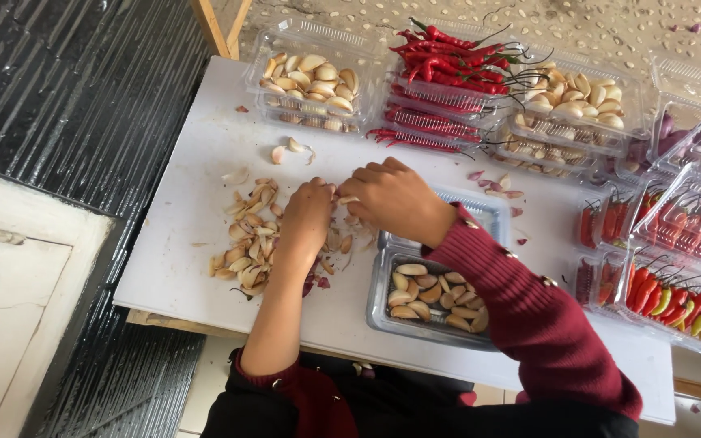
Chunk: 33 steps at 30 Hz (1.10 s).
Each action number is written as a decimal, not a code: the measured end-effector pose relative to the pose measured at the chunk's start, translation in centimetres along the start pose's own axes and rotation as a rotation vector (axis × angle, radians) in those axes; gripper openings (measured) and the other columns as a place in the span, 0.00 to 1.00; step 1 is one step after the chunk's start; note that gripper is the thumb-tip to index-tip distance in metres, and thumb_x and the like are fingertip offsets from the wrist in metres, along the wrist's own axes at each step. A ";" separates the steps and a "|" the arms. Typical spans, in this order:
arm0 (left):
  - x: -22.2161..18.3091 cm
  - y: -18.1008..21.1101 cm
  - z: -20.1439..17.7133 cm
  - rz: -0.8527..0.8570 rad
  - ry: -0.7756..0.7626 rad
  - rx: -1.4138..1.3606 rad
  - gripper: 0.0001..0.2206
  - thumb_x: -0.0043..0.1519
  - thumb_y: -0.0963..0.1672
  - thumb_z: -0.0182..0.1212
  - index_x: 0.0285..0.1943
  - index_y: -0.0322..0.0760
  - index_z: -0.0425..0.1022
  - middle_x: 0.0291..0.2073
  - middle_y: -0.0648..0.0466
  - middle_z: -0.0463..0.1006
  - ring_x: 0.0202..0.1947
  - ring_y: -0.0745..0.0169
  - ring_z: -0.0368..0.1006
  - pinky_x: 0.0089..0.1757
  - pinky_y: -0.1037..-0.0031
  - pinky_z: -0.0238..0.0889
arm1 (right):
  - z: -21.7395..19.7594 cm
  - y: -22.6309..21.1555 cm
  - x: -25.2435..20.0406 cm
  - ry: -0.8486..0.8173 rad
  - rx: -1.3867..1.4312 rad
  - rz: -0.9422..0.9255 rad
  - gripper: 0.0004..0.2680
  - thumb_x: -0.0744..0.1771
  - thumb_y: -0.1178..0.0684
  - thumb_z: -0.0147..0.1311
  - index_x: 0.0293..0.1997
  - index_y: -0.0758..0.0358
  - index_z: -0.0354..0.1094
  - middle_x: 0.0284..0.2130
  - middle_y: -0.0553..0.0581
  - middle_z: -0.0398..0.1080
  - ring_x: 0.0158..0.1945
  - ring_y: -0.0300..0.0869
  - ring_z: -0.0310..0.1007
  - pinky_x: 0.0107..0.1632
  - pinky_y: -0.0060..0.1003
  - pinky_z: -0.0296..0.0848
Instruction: The person picks up garlic cloves from a pile on the table and places them one by one into a plastic container.
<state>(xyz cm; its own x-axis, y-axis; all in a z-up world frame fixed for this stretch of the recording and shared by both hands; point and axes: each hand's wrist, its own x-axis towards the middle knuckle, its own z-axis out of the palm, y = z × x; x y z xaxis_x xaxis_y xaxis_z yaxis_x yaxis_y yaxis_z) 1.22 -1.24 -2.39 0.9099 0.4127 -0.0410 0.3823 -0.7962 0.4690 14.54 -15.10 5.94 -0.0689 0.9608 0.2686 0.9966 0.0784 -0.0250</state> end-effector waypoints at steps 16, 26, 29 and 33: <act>-0.8 2.0 -2.4 0.049 0.178 -0.027 0.14 0.71 0.39 0.49 0.64 0.28 0.70 0.43 0.45 0.77 0.45 0.48 0.79 0.45 0.60 0.75 | -12.6 -4.4 -11.3 0.036 0.398 0.174 0.11 0.68 0.58 0.54 0.56 0.63 0.73 0.31 0.58 0.77 0.35 0.52 0.80 0.39 0.42 0.77; -2.2 6.0 -4.3 0.376 0.377 -0.439 0.12 0.67 0.39 0.62 0.59 0.34 0.77 0.47 0.47 0.84 0.35 0.65 0.76 0.37 0.78 0.70 | -10.5 -4.6 -16.7 -0.320 0.381 0.135 0.08 0.72 0.51 0.46 0.52 0.59 0.67 0.42 0.56 0.72 0.41 0.49 0.75 0.42 0.45 0.73; -2.5 6.8 -3.7 0.461 0.273 -0.533 0.12 0.67 0.41 0.63 0.59 0.35 0.77 0.40 0.51 0.85 0.21 0.76 0.69 0.22 0.89 0.64 | -9.2 -5.2 -16.6 -0.425 0.372 0.193 0.07 0.71 0.53 0.47 0.53 0.59 0.66 0.40 0.56 0.73 0.36 0.50 0.78 0.37 0.46 0.76; -3.4 8.0 -3.3 0.564 0.080 -0.613 0.10 0.66 0.43 0.63 0.56 0.38 0.79 0.38 0.54 0.85 0.19 0.77 0.66 0.23 0.87 0.64 | -8.5 -6.7 -15.6 -0.605 0.210 0.194 0.19 0.64 0.65 0.51 0.62 0.62 0.56 0.33 0.57 0.71 0.30 0.52 0.78 0.27 0.47 0.78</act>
<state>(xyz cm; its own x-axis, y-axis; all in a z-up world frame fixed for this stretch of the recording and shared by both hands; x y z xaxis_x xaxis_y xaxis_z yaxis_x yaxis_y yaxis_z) 0.67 -7.60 4.43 0.9156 0.0726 0.3955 -0.3035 -0.5205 0.7981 9.28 -32.87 10.12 0.0363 0.9378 -0.3453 0.9677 -0.1192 -0.2221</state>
